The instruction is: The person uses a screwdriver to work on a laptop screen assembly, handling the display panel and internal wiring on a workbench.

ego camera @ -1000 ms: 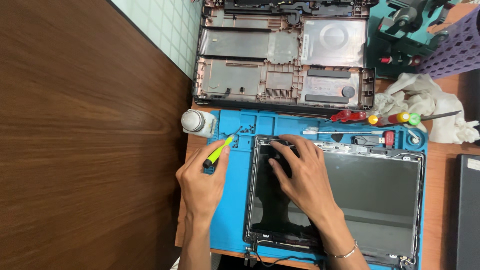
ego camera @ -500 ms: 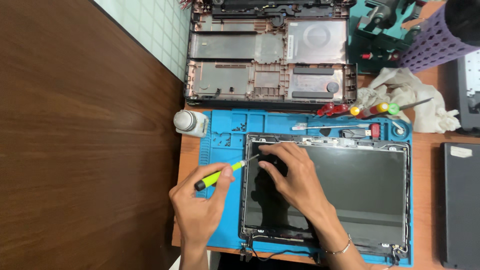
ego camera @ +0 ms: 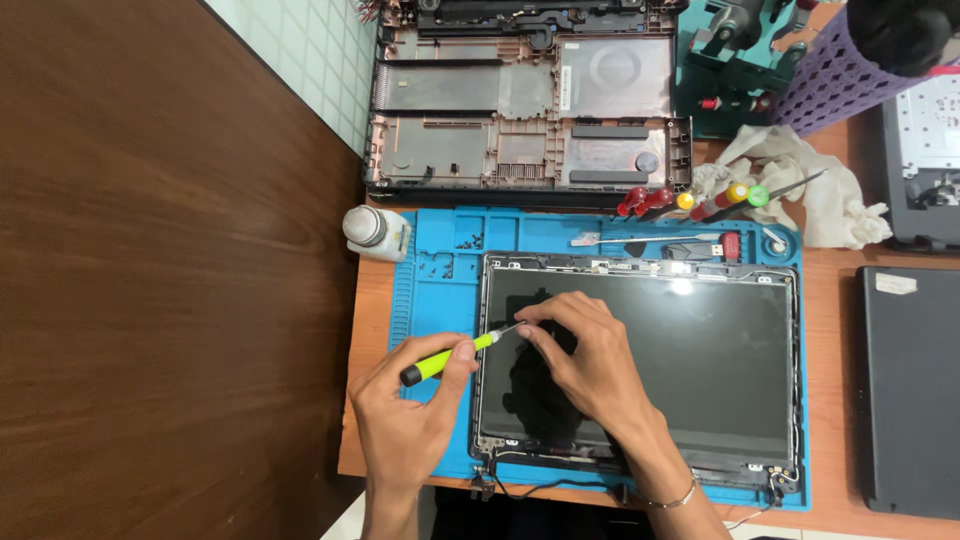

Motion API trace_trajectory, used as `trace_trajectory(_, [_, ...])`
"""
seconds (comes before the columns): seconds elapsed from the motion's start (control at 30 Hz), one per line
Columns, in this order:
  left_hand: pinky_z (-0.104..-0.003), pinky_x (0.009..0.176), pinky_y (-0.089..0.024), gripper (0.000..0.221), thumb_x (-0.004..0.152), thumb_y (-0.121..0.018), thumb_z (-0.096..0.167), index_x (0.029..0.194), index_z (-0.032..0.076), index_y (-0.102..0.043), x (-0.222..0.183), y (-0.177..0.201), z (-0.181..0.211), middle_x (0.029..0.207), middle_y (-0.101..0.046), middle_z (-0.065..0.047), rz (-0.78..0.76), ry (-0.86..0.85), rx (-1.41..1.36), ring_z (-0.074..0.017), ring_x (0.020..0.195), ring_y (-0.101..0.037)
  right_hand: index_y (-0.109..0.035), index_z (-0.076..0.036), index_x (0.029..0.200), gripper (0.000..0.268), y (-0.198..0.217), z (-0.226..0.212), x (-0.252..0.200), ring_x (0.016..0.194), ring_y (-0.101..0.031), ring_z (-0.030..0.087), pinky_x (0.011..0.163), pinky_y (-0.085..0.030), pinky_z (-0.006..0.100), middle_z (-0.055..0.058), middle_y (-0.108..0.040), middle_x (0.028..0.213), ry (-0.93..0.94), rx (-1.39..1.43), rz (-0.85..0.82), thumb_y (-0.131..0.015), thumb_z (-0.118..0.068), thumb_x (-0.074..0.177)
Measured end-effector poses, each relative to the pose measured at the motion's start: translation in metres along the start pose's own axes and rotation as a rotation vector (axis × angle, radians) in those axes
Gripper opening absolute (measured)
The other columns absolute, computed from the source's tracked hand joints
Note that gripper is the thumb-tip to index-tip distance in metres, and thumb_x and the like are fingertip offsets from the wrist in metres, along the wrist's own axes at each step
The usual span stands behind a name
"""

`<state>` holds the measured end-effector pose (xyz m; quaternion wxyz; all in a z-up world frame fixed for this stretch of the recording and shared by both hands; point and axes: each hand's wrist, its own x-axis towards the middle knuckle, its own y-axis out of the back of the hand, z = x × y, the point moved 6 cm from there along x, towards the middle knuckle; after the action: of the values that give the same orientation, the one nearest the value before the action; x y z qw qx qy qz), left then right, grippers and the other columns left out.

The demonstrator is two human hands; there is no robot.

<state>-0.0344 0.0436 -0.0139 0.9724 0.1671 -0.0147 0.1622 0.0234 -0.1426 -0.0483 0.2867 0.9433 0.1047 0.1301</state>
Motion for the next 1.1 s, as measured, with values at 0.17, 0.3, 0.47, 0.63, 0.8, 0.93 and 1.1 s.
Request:
trace_trajectory(0.17, [-0.024, 0.059, -0.052, 0.015, 0.088, -0.078, 0.015, 0.096, 0.003, -0.079, -0.006, 0.0, 0.001, 0.077, -0.079, -0.006, -0.007, -0.007, 0.022, -0.0113, 0.07, -0.076, -0.076, -0.006, 0.093, 0.011, 0.004, -0.002, -0.006, 0.086, -0.07, 0.026, 0.083, -0.05, 0.037, 0.006, -0.076, 0.09, 0.028, -0.002, 0.01, -0.078, -0.012, 0.084])
trace_trajectory(0.3, [-0.024, 0.061, -0.054, 0.014, 0.089, -0.078, 0.015, 0.096, 0.003, -0.078, -0.012, 0.002, 0.006, 0.078, -0.079, -0.006, -0.002, -0.051, 0.036, -0.0115, 0.072, -0.076, -0.076, -0.006, 0.092, 0.01, 0.005, -0.004, -0.012, 0.086, -0.07, 0.025, 0.083, -0.05, 0.037, 0.005, -0.077, 0.09, 0.042, 0.005, 0.018, -0.079, -0.011, 0.083])
trace_trajectory(0.47, [-0.024, 0.065, -0.056, 0.013, 0.089, -0.078, 0.014, 0.095, 0.003, -0.078, -0.018, 0.003, 0.01, 0.079, -0.078, -0.006, 0.001, -0.064, 0.031, -0.0116, 0.073, -0.076, -0.075, -0.006, 0.092, 0.011, 0.005, -0.007, -0.019, 0.088, -0.07, 0.026, 0.086, -0.05, 0.038, 0.005, -0.076, 0.091, 0.08, -0.022, 0.032, -0.08, -0.011, 0.082])
trace_trajectory(0.63, [-0.026, 0.062, -0.053, 0.011, 0.086, -0.08, 0.014, 0.093, 0.005, -0.079, -0.024, 0.004, 0.013, 0.078, -0.078, -0.005, 0.0, -0.061, 0.127, -0.0125, 0.069, -0.072, -0.075, -0.006, 0.092, 0.012, 0.004, -0.007, -0.026, 0.088, -0.07, 0.026, 0.087, -0.05, 0.038, 0.006, -0.075, 0.09, 0.102, -0.041, 0.025, -0.08, -0.011, 0.082])
trace_trajectory(0.8, [-0.027, 0.065, -0.054, 0.011, 0.087, -0.078, 0.013, 0.095, 0.006, -0.076, -0.028, 0.003, 0.023, 0.083, -0.076, -0.004, -0.122, -0.159, 0.159, -0.0146, 0.072, -0.072, -0.075, -0.006, 0.091, 0.011, 0.002, -0.006, -0.035, 0.087, -0.07, 0.025, 0.088, -0.05, 0.038, 0.006, -0.075, 0.089, 0.142, -0.033, 0.015, -0.08, -0.011, 0.082])
trace_trajectory(0.93, [-0.031, 0.061, -0.052, 0.013, 0.085, -0.079, 0.014, 0.094, 0.006, -0.077, -0.032, 0.003, 0.026, 0.081, -0.075, -0.004, -0.226, -0.191, 0.262, -0.0186, 0.069, -0.068, -0.077, -0.007, 0.095, 0.014, -0.001, -0.004, -0.043, 0.091, -0.07, 0.024, 0.088, -0.051, 0.038, 0.006, -0.075, 0.092, 0.151, -0.032, -0.023, -0.081, -0.013, 0.082])
trace_trajectory(1.1, [-0.031, 0.066, -0.055, 0.013, 0.086, -0.078, 0.015, 0.095, 0.006, -0.075, -0.044, 0.011, 0.029, 0.084, -0.075, -0.005, -0.222, -0.259, 0.279, -0.0184, 0.073, -0.071, -0.076, -0.006, 0.113, 0.039, 0.001, -0.007, -0.057, 0.105, -0.064, 0.028, 0.09, -0.051, 0.04, 0.008, -0.072, 0.11, 0.162, -0.051, -0.12, -0.083, -0.017, 0.076])
